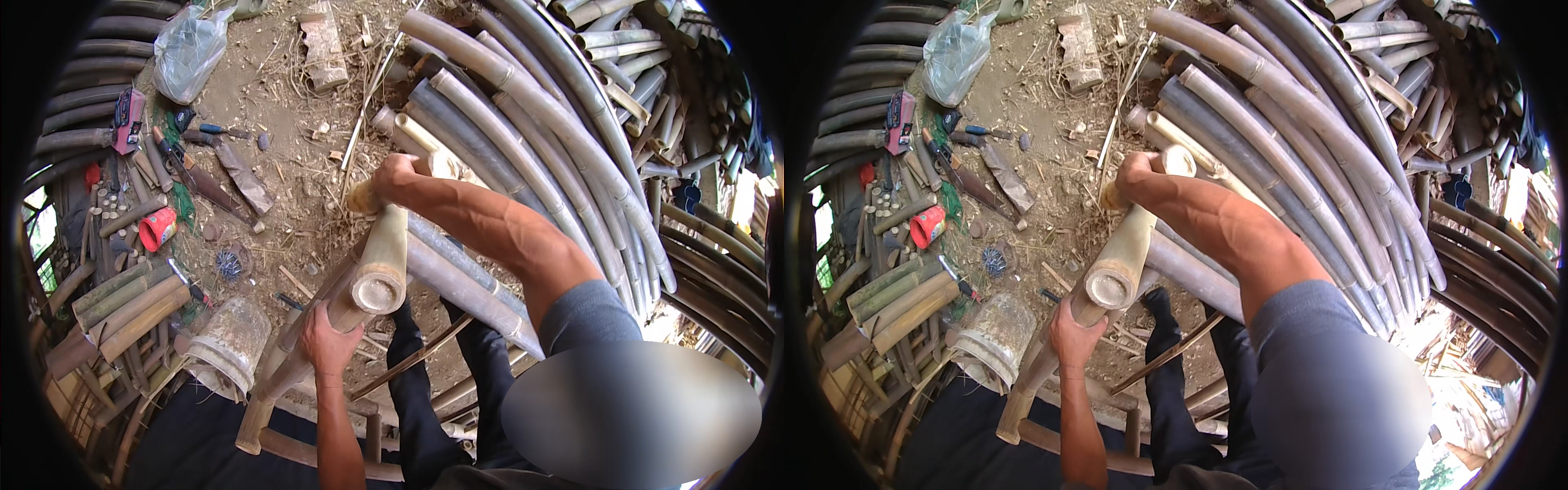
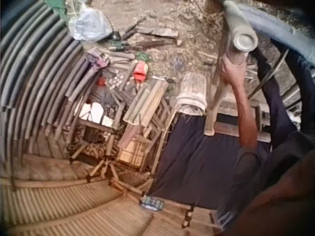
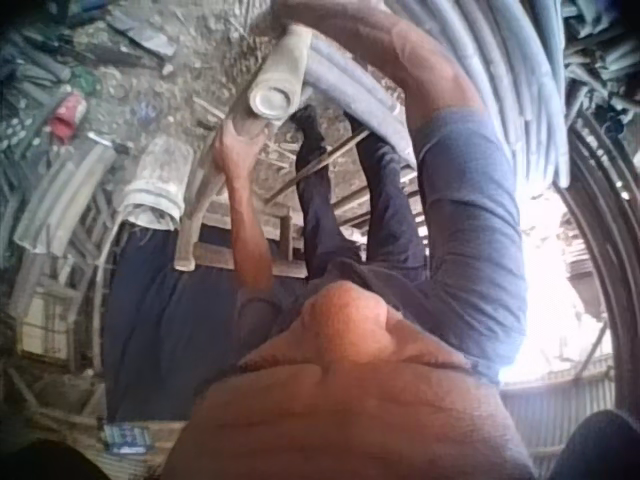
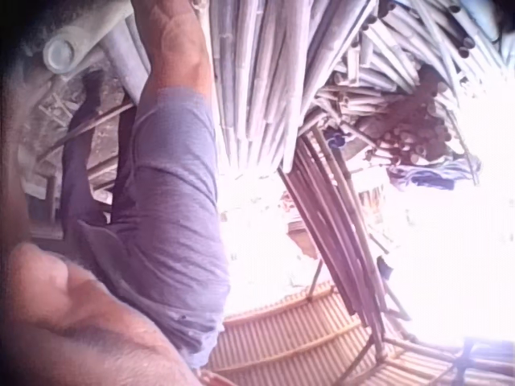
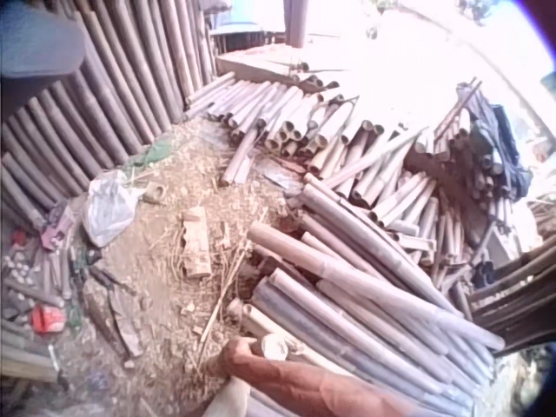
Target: The person assembles a bamboo ladder by inserting short bamboo rungs into pre-drilled holes in two long bamboo rails. They use a wooden mallet to tap each rung into place, then lift and reposition the ladder to continue assembly. The person works in a cluttered workshop with many bamboo poles and tools visible.
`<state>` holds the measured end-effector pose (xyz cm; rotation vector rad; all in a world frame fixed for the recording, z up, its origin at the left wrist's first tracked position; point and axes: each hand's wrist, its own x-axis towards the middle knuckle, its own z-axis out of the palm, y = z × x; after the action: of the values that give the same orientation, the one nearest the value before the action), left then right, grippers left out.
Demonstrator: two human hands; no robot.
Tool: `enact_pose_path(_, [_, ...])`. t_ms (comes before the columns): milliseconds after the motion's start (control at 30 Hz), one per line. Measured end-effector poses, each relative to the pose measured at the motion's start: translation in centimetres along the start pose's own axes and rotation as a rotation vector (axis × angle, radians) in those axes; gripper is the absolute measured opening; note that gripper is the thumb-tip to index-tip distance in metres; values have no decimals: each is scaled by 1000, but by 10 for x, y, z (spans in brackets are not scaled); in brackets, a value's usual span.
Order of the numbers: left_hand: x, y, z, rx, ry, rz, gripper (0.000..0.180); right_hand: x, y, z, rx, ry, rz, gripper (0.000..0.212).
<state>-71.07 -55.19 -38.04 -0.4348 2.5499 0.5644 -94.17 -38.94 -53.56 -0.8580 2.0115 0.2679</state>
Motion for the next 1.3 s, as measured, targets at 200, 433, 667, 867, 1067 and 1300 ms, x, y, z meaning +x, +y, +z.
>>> enact_pose_path(200, [-6, -6, 0, -30, 12, -10, 62, -51, 23, -53, 117, 382, -113, 65])
enact_pose_path(433, [-9, -5, -1, -51, -9, 35, 63, -94, 5, -77, -176, -8, -296, 60])
enact_pose_path(667, [-12, -8, -1, 0, -38, 51, 70, -85, 7, -40, -33, 428, -125, 41])
enact_pose_path(867, [1, 9, -13, 86, -250, -19, 76, -79, 25, -52, -238, -17, -353, 48])
enact_pose_path(1067, [14, 46, 0, -141, -111, 35, 67, -19, 22, -27, 125, 477, 86, 44])
enact_pose_path(1300, [11, 49, -4, -167, -55, 94, 62, 21, 11, 52, 207, 71, 104, 23])
